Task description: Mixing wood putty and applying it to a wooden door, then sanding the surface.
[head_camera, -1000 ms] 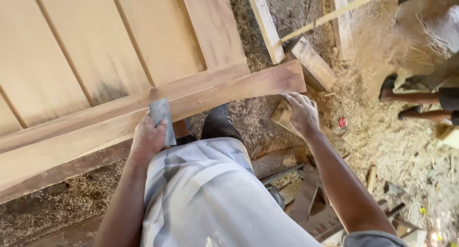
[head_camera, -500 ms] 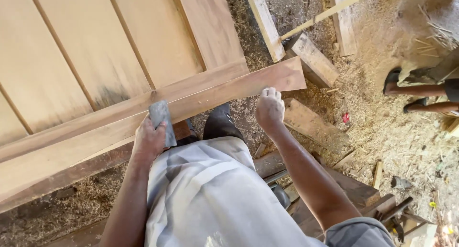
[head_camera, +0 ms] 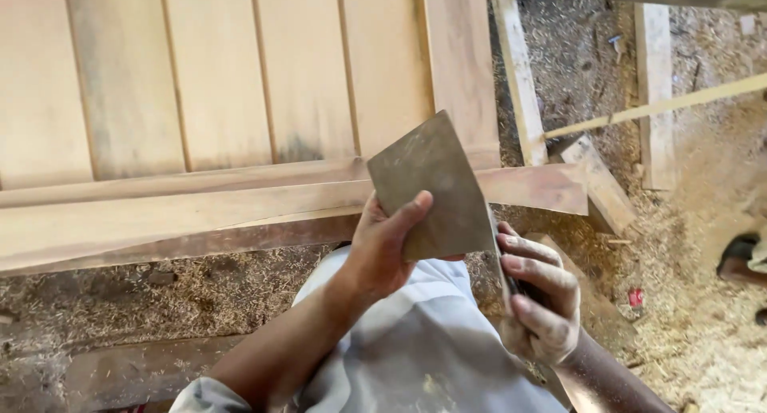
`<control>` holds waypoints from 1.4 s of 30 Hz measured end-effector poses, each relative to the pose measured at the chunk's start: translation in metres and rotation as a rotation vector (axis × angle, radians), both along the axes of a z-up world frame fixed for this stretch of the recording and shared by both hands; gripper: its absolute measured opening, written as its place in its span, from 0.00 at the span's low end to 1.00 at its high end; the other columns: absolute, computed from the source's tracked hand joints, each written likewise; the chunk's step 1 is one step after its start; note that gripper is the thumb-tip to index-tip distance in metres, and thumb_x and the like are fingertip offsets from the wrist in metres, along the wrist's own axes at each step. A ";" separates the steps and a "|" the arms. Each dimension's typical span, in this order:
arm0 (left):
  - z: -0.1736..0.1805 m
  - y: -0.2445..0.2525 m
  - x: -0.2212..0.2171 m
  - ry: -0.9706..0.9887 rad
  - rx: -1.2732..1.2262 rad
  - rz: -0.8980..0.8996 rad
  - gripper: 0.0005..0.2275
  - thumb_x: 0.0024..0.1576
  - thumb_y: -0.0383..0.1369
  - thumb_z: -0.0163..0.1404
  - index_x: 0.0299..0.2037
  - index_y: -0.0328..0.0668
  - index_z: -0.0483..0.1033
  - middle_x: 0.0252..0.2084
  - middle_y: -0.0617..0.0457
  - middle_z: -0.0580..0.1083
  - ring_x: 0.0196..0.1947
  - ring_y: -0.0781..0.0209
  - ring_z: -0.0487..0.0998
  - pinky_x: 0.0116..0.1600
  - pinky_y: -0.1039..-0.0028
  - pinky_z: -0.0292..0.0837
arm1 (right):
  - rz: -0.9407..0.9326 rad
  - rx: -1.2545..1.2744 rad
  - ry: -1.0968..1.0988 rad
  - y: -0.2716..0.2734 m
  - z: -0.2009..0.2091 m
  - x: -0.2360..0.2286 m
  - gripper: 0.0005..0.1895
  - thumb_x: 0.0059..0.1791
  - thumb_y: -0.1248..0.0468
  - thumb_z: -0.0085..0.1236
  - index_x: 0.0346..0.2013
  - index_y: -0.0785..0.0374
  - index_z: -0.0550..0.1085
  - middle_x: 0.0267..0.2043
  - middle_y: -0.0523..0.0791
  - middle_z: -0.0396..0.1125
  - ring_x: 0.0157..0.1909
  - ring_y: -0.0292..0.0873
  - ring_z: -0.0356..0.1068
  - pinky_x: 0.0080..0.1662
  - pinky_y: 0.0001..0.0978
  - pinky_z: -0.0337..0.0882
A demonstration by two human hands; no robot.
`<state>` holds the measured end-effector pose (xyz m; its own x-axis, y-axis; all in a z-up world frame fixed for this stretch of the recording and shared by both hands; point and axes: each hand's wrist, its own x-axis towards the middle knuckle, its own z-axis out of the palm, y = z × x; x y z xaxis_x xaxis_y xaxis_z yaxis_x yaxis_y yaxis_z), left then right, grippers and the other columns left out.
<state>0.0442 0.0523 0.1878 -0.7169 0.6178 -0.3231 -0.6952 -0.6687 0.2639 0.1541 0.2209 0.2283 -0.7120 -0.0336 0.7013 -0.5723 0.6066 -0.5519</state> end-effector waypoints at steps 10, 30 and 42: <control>0.017 -0.027 0.007 0.324 -0.141 0.102 0.11 0.64 0.25 0.53 0.55 0.29 0.73 0.47 0.45 0.78 0.45 0.57 0.81 0.48 0.62 0.82 | 0.054 0.289 -0.350 0.044 -0.041 -0.026 0.22 0.50 0.70 0.54 0.60 0.60 0.69 0.63 0.53 0.65 0.65 0.55 0.66 0.65 0.47 0.70; -0.134 -0.109 -0.047 0.363 -1.130 -0.271 0.14 0.59 0.32 0.49 0.54 0.37 0.74 0.44 0.46 0.79 0.40 0.55 0.82 0.44 0.61 0.81 | -0.227 0.528 -1.307 0.153 -0.129 -0.048 0.33 0.42 0.85 0.35 0.60 0.67 0.70 0.63 0.54 0.66 0.62 0.52 0.67 0.64 0.41 0.63; -0.210 -0.118 -0.016 0.343 -1.380 -0.293 0.16 0.58 0.31 0.50 0.55 0.34 0.74 0.45 0.44 0.80 0.44 0.51 0.82 0.51 0.63 0.76 | -0.439 0.848 -0.707 0.088 -0.213 -0.012 0.25 0.45 0.70 0.43 0.57 0.74 0.72 0.55 0.60 0.69 0.55 0.60 0.69 0.54 0.53 0.68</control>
